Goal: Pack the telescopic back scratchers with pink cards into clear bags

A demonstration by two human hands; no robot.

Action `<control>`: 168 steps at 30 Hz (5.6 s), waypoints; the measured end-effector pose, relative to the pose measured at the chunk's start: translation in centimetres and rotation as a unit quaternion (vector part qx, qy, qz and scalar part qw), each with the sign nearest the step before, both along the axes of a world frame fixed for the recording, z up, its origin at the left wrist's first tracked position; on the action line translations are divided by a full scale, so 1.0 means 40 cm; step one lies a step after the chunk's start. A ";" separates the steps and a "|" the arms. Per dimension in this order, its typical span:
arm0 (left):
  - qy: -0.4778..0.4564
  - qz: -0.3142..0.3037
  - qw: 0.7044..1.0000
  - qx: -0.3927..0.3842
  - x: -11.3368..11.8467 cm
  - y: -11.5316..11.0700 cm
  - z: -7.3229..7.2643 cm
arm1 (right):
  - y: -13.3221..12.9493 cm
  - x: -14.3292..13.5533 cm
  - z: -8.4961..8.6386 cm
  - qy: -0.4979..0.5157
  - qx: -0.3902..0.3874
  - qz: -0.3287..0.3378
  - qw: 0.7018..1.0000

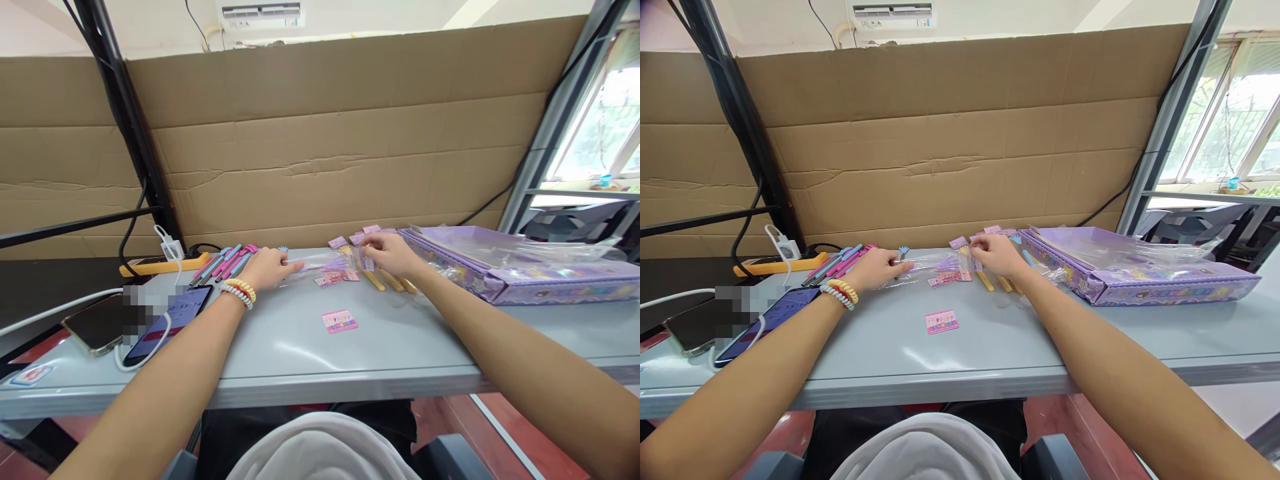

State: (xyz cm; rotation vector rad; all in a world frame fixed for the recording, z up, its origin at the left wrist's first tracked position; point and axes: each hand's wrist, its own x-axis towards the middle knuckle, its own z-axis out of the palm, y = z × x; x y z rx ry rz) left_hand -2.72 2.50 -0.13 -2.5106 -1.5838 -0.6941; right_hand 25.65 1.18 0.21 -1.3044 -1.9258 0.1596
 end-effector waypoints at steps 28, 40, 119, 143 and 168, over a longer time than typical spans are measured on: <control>0.006 -0.003 1.000 -0.016 0.002 -0.002 0.000 | 0.006 -0.003 0.001 -0.104 -0.005 -0.026 0.994; 0.004 -0.011 1.000 -0.008 0.001 0.000 -0.003 | 0.013 0.005 -0.001 -0.092 0.005 -0.052 0.994; -0.017 0.011 1.000 -0.007 0.009 -0.018 0.017 | 0.017 0.011 0.002 0.111 -0.190 -0.029 0.975; -0.006 0.007 1.000 -0.002 0.008 -0.015 0.013 | 0.012 -0.005 -0.009 0.124 -0.232 0.062 0.963; 0.023 -0.010 1.000 -0.006 0.004 -0.008 0.005 | 0.012 -0.004 -0.010 0.036 -0.182 0.005 0.983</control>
